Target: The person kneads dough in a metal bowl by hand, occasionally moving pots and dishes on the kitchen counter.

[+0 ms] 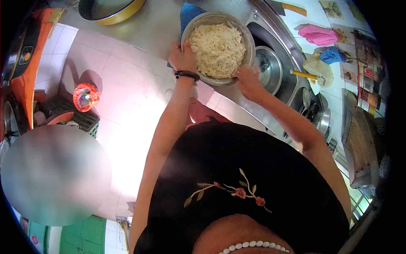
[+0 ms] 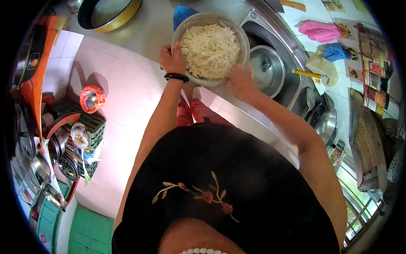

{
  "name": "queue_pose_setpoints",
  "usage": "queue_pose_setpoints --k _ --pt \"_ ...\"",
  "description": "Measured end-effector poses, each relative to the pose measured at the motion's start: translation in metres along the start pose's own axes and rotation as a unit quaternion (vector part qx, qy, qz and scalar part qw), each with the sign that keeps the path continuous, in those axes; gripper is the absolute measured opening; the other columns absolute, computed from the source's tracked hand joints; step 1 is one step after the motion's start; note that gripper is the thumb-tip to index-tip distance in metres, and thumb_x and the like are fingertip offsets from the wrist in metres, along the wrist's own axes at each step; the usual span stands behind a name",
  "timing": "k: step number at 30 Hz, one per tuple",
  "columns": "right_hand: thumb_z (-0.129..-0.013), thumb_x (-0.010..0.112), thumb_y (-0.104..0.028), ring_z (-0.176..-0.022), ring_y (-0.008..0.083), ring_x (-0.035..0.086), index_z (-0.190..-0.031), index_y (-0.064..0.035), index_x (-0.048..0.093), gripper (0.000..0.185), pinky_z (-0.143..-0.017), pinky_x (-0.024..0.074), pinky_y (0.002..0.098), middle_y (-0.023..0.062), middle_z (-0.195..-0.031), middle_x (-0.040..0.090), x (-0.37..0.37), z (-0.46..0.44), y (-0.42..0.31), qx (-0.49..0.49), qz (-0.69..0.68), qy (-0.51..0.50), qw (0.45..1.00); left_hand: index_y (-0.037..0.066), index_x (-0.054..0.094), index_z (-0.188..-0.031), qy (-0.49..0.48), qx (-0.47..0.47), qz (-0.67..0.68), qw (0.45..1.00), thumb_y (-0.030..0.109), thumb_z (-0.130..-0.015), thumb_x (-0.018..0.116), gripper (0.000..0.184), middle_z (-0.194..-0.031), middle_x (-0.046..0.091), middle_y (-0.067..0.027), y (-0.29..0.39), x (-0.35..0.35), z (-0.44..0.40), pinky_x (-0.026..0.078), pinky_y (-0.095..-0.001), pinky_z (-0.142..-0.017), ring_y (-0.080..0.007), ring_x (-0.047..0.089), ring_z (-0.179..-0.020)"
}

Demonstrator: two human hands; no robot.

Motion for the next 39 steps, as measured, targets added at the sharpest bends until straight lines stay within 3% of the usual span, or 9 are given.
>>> queue_pose_setpoints --k 5,10,17,20,28,32,34,36,39 --pt "-0.078 0.054 -0.02 -0.128 0.0291 0.039 -0.118 -0.0016 0.053 0.044 -0.111 0.0117 0.0576 0.016 -0.12 0.052 -0.041 0.003 -0.031 0.032 0.021 -0.083 0.996 0.0 0.056 -0.074 0.008 -0.013 0.047 0.999 0.026 -0.084 0.069 0.031 -0.063 0.056 -0.005 0.001 0.001 -0.001 0.042 -0.029 -0.055 -0.0124 0.047 -0.059" --pt "-0.079 0.05 -0.02 -0.104 0.0346 0.055 -0.109 0.0016 0.056 0.037 -0.095 0.0368 0.0472 0.0205 -0.099 0.06 -0.021 -0.029 -0.092 0.018 -0.231 0.014 0.973 -0.003 0.059 -0.077 0.005 -0.004 0.063 0.998 0.027 -0.085 0.066 0.032 -0.068 0.061 -0.0142 -0.011 0.002 0.001 0.046 -0.0352 -0.058 -0.0233 0.056 -0.06" --pt "-0.084 0.044 -0.024 -0.074 0.0304 0.058 -0.087 0.0034 0.055 0.029 -0.069 0.0459 0.0411 0.0192 -0.077 0.059 -0.008 -0.131 -0.097 0.12 -0.568 -0.082 0.81 -0.001 0.055 -0.071 -0.014 -0.045 0.111 0.993 0.026 -0.092 0.054 0.034 -0.063 0.057 -0.0139 -0.022 0.001 -0.006 0.041 -0.0374 -0.056 -0.0226 0.05 -0.057" --pt "-0.088 0.045 -0.02 -0.065 0.0212 0.051 -0.075 -0.0032 0.053 0.022 -0.062 0.0439 0.0349 0.006 -0.068 0.052 -0.006 -0.161 -0.08 0.19 -0.764 -0.103 0.608 -0.001 0.052 -0.07 -0.007 -0.003 0.048 0.999 0.027 -0.094 0.05 0.037 -0.062 0.054 -0.0147 -0.015 0.0 -0.006 0.039 -0.0389 -0.055 -0.0241 0.048 -0.056" --pt "-0.08 0.054 -0.012 -0.076 0.0249 0.054 -0.086 -0.0047 0.054 0.009 -0.071 0.0461 0.0348 0.0084 -0.081 0.056 -0.007 -0.245 -0.028 0.127 -0.552 0.064 0.822 0.007 0.039 -0.063 0.01 0.04 0.096 0.995 0.024 -0.096 0.053 0.04 -0.061 0.04 0.004 -0.017 0.004 -0.006 0.03 -0.0257 -0.05 -0.0073 0.032 -0.059" --pt "-0.079 0.06 -0.021 -0.093 0.0171 0.052 -0.109 -0.004 0.054 0.034 -0.078 0.0457 0.0298 0.0086 -0.108 0.057 -0.058 -0.232 -0.082 0.313 -0.868 0.181 0.339 0.007 0.041 -0.063 -0.009 0.017 0.083 0.996 0.026 -0.096 0.052 0.04 -0.061 0.04 0.0045 -0.007 0.002 -0.005 0.031 -0.0254 -0.052 -0.0072 0.033 -0.06" --pt "-0.083 0.058 -0.015 -0.091 0.0195 0.054 -0.106 -0.0039 0.055 0.026 -0.079 0.046 0.033 0.0082 -0.102 0.059 -0.032 -0.217 -0.107 0.336 -0.831 0.251 0.365 0.005 0.046 -0.068 -0.048 -0.009 0.129 0.99 0.025 -0.095 0.052 0.035 -0.063 0.045 -0.0003 -0.014 0.0 -0.007 0.035 -0.0287 -0.054 -0.011 0.039 -0.061" --pt "-0.09 0.051 -0.011 -0.087 0.0228 0.055 -0.1 -0.0034 0.057 0.014 -0.081 0.0456 0.036 0.0076 -0.094 0.061 0.007 -0.187 -0.122 0.247 -0.713 0.229 0.615 0.001 0.054 -0.075 -0.095 -0.039 0.205 0.973 0.022 -0.093 0.052 0.027 -0.066 0.053 -0.0101 -0.027 0.0 -0.012 0.041 -0.0354 -0.058 -0.0188 0.049 -0.061" --pt "-0.098 0.038 -0.02 -0.102 0.0208 0.053 -0.115 0.0016 0.054 0.031 -0.093 0.0399 0.03 0.0105 -0.11 0.059 -0.018 -0.124 -0.136 0.265 -0.854 0.082 0.44 0.004 0.051 -0.074 -0.118 -0.157 0.344 0.918 0.023 -0.094 0.054 0.027 -0.068 0.051 -0.0001 -0.003 -0.003 -0.003 0.042 -0.0294 -0.058 -0.0112 0.046 -0.065"
Point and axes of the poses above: each hand's wrist, its own z-axis away from the middle knuckle, its own x-axis out of the palm, y = z × x, the point moved 1 cm from there along -z, towards the middle knuckle
